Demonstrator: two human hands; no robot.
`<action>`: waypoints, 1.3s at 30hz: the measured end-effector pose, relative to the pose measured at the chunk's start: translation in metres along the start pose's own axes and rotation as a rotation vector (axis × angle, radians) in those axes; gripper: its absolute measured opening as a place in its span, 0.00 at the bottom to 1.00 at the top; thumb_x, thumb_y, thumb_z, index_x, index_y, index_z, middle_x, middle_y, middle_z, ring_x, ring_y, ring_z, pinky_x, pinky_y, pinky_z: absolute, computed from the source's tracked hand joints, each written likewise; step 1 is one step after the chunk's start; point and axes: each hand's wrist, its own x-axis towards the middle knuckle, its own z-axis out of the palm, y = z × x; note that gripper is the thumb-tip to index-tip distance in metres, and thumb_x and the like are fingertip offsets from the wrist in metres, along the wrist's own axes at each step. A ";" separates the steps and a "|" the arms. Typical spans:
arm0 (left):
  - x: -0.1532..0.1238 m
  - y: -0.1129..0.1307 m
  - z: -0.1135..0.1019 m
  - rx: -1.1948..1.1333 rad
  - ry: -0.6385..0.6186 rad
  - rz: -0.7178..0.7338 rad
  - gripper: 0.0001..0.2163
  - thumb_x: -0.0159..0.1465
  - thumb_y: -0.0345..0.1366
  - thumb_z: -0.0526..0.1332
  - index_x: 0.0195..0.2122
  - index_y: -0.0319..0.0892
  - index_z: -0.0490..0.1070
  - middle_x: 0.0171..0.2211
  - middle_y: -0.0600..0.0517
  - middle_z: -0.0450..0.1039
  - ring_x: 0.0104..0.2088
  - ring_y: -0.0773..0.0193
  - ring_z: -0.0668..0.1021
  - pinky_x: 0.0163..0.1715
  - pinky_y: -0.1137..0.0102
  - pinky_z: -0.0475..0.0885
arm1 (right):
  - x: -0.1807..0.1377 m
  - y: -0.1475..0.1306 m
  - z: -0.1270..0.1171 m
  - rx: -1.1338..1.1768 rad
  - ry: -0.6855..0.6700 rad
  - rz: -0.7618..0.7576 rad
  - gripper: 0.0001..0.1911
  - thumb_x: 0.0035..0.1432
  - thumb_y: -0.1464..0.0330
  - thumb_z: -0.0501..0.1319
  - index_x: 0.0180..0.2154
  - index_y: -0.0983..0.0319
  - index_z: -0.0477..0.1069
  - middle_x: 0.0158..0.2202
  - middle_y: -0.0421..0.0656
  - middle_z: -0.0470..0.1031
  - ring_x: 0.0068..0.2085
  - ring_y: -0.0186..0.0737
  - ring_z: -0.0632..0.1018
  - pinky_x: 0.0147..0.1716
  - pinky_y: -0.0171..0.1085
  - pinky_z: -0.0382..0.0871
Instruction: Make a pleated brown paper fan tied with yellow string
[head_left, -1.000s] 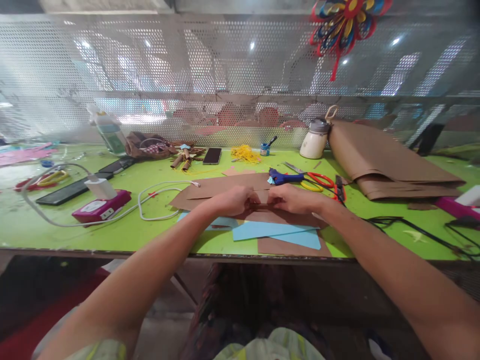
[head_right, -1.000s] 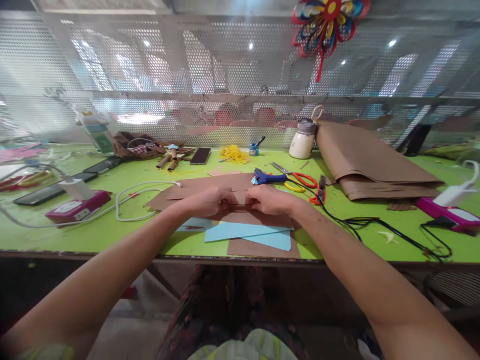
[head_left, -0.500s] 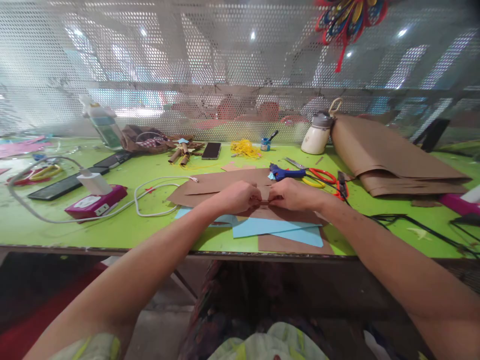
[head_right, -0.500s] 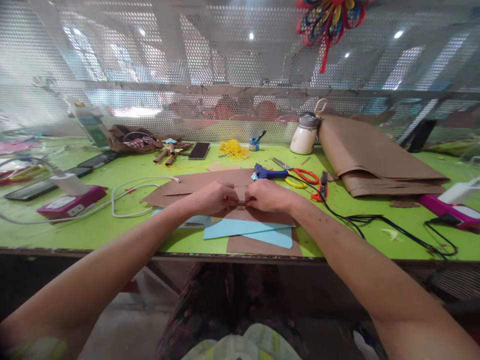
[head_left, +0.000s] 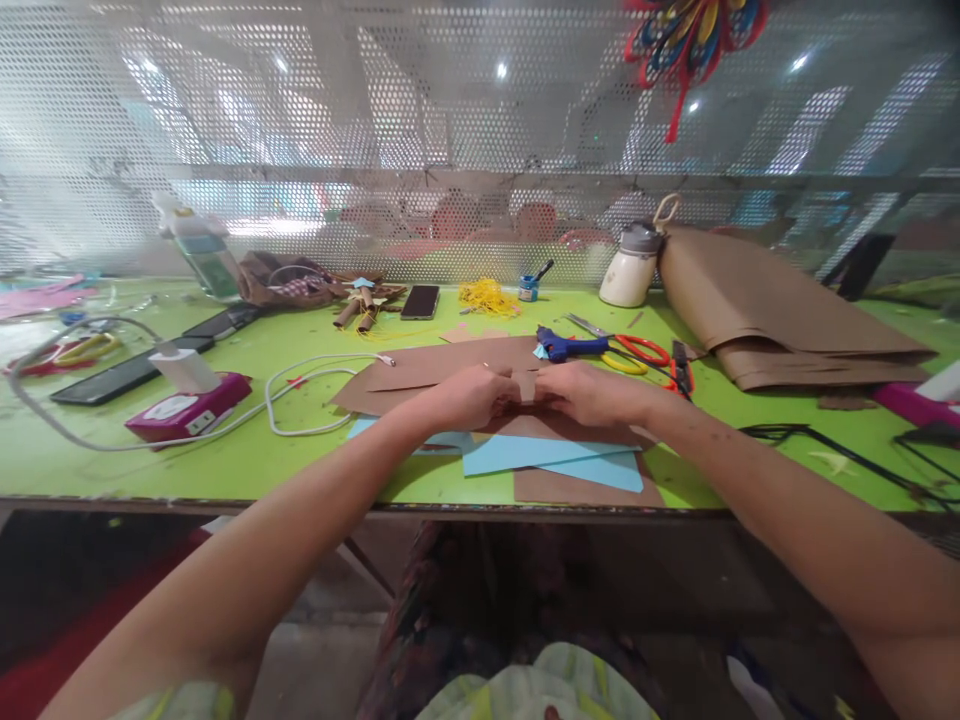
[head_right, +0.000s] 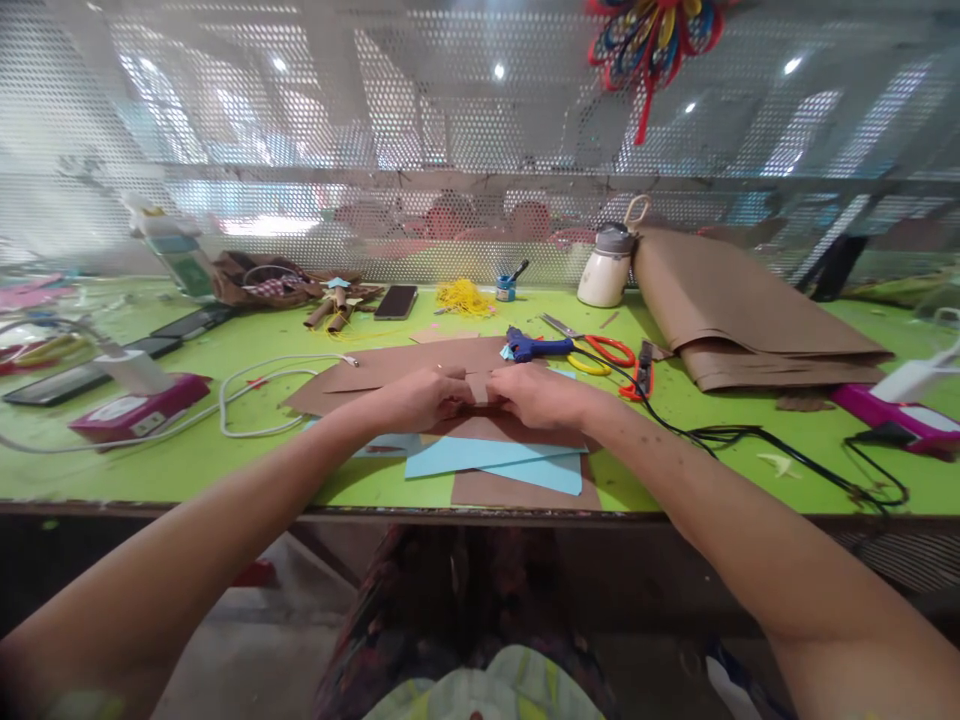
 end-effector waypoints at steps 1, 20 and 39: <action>0.000 0.000 0.000 -0.009 -0.004 0.007 0.09 0.56 0.32 0.56 0.35 0.39 0.75 0.29 0.49 0.69 0.26 0.68 0.71 0.28 0.76 0.64 | 0.000 0.001 0.000 0.003 -0.009 -0.010 0.09 0.54 0.74 0.57 0.38 0.61 0.72 0.38 0.44 0.75 0.37 0.40 0.72 0.35 0.34 0.61; -0.009 0.013 -0.009 0.206 -0.047 0.050 0.12 0.62 0.40 0.54 0.40 0.41 0.73 0.35 0.45 0.69 0.29 0.63 0.71 0.30 0.71 0.63 | -0.011 -0.012 0.001 -0.150 0.044 -0.041 0.06 0.56 0.74 0.55 0.37 0.63 0.66 0.38 0.46 0.71 0.36 0.40 0.71 0.32 0.35 0.59; -0.004 -0.006 -0.020 -0.440 -0.067 -0.194 0.20 0.64 0.45 0.48 0.25 0.36 0.70 0.21 0.53 0.69 0.22 0.71 0.66 0.24 0.74 0.59 | -0.011 -0.034 0.009 -0.306 0.309 -0.012 0.09 0.60 0.75 0.50 0.37 0.63 0.68 0.36 0.47 0.67 0.36 0.40 0.68 0.33 0.35 0.60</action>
